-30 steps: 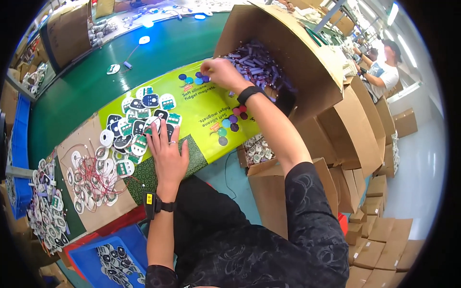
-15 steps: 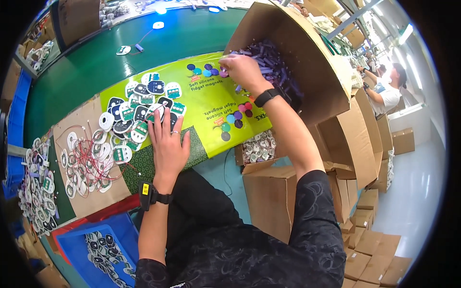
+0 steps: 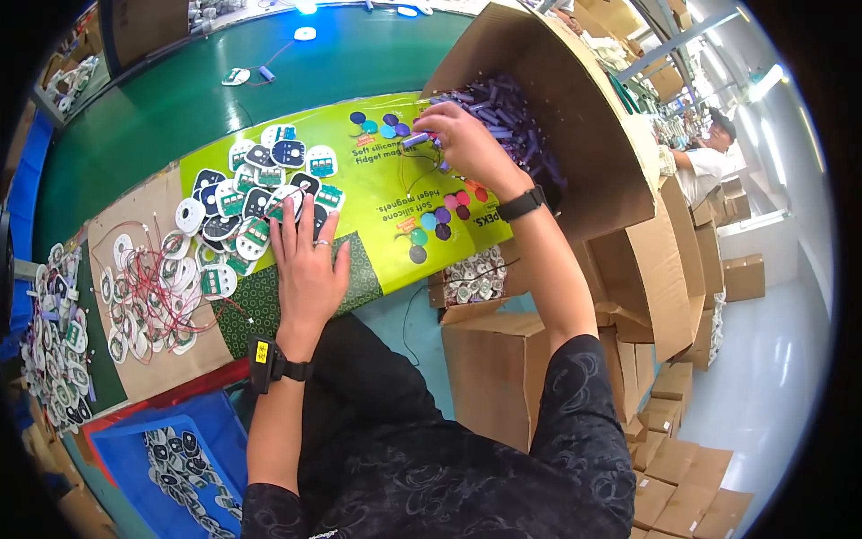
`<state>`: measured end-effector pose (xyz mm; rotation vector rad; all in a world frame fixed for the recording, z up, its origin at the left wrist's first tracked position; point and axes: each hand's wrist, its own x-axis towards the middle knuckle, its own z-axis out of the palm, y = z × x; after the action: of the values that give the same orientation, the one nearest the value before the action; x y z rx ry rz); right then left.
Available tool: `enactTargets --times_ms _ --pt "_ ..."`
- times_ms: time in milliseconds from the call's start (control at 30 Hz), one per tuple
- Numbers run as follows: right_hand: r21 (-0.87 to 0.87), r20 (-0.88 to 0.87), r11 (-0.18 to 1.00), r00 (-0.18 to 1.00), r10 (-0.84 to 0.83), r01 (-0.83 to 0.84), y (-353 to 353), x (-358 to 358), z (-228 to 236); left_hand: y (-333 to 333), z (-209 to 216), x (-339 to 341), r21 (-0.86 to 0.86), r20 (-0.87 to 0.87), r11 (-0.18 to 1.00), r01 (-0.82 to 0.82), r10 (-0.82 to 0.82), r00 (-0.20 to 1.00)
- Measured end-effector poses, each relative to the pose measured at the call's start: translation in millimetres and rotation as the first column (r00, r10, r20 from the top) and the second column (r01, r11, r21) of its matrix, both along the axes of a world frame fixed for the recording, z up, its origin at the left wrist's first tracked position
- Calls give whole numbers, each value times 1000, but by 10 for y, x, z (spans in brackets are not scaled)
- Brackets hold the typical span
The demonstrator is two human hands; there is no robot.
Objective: The person picks up a battery and a circuit board, connects them by hand, and then inserts the assembly into a white plastic housing.
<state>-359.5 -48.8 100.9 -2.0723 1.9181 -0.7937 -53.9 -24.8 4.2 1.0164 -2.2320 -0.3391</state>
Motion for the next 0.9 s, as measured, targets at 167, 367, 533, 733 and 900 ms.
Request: enactTargets --times_ms 167,367,533,733,900 --pt "181 -273 964 931 241 -196 264 295 -151 0 17 21 -18 -5 1000 -3 3 1000" --pt "-70 -388 950 886 255 -304 403 359 -295 9 -1 15 -11 -21 1000 0 -1 1000" --pt "-129 496 990 868 19 52 453 430 -249 13 -7 24 -19 5 1000 -15 15 1000" --pt "-16 984 992 176 -7 128 461 534 -181 23 -8 9 -31 16 999 -20 20 1000" --pt "-74 995 988 78 65 132 482 661 -101 26 -4 19 -47 21 999 -23 24 1000"
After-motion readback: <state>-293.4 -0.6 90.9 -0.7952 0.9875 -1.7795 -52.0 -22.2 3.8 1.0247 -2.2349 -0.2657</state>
